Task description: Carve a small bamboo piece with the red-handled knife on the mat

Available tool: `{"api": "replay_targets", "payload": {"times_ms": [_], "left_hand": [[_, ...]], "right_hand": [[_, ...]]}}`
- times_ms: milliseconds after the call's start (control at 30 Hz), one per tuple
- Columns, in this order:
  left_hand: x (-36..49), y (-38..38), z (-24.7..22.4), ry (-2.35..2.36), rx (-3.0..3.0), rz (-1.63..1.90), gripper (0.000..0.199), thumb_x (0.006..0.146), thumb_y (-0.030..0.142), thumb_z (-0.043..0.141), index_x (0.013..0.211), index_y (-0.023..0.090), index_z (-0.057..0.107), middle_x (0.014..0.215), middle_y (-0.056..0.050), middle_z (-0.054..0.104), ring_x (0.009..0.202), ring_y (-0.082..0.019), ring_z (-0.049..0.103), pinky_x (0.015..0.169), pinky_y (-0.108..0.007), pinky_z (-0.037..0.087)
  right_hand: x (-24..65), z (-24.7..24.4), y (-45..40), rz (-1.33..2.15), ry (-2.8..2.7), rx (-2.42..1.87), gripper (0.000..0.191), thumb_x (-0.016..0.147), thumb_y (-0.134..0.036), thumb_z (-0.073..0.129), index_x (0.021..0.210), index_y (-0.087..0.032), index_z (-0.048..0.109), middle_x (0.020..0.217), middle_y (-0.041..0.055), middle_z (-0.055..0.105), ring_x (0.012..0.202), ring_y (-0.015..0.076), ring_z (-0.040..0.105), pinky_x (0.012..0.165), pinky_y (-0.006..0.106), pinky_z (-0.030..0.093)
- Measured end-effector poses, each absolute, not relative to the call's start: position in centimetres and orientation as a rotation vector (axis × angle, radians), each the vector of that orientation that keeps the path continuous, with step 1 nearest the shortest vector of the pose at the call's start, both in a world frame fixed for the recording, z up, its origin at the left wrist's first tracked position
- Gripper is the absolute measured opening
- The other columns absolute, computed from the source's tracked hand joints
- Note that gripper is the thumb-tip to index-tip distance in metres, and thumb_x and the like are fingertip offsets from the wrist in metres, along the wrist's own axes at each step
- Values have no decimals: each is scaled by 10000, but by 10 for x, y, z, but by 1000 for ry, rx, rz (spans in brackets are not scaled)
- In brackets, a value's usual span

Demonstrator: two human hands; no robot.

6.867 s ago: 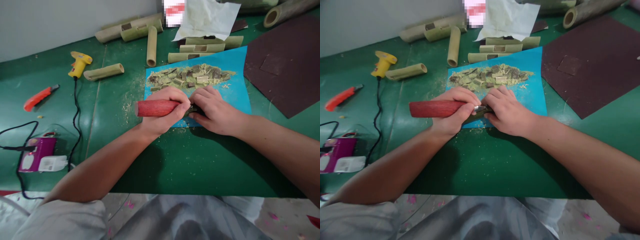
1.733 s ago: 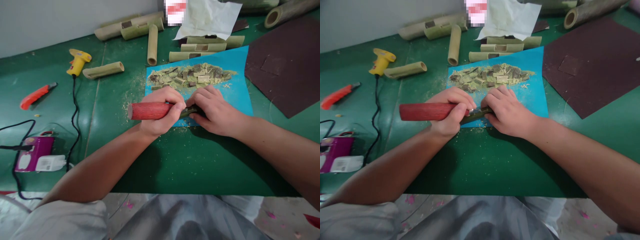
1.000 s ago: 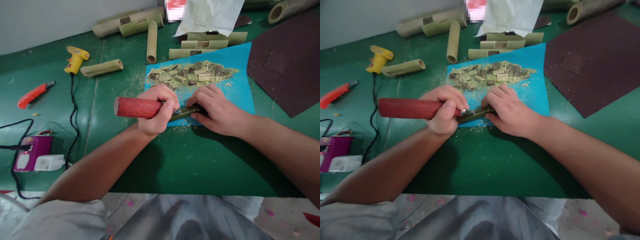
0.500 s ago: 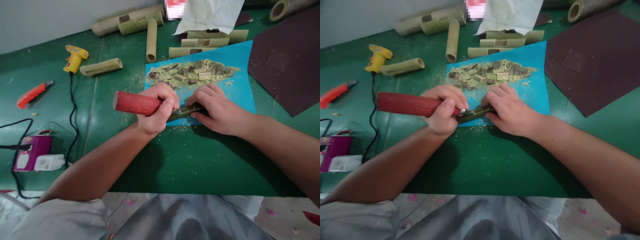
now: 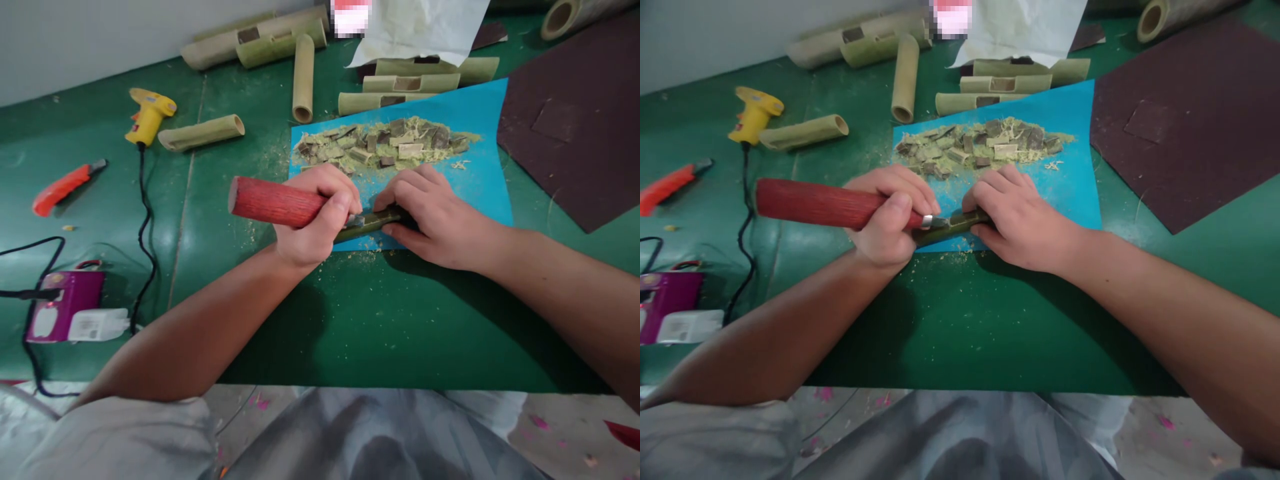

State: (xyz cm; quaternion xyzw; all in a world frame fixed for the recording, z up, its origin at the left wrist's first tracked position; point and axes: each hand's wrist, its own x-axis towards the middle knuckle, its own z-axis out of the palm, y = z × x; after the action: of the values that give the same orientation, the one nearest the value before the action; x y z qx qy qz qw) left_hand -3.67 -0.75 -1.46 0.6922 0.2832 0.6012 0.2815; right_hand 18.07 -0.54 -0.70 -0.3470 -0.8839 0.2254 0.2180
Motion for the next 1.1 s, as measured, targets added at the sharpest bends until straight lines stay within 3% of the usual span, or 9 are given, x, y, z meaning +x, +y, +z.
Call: {"api": "replay_targets", "payload": {"times_ms": [200, 400, 1100], "left_hand": [[-36, -8, -14, 795, 1865, 1644, 406, 1018, 486, 612, 693, 243, 625, 685, 21, 669, 559, -125, 615, 543, -334, 509], [-35, -3, -18, 653, 1901, 1699, 372, 1030, 404, 639, 709, 219, 613, 659, 23, 637, 557, -75, 583, 524, -275, 498], [-38, -4, -16, 676, 1813, 1589, 342, 1002, 412, 655, 710, 233, 661, 686, 14, 655, 596, -121, 607, 565, -318, 505]], "right_hand": [[180, -7, -5, 656, -2425, -965, 141, 924, -275, 600, 1062, -247, 612, 1093, 105, 649, 1057, 323, 544, 908, 491, 399], [181, -6, -5, 648, -2451, -965, 143, 941, -286, 577, 1075, -248, 610, 1117, 106, 654, 1053, 318, 532, 895, 479, 394], [182, -10, -5, 639, -2430, -940, 158, 937, -300, 591, 1085, -251, 612, 1116, 100, 641, 1047, 314, 524, 933, 488, 387]]}}
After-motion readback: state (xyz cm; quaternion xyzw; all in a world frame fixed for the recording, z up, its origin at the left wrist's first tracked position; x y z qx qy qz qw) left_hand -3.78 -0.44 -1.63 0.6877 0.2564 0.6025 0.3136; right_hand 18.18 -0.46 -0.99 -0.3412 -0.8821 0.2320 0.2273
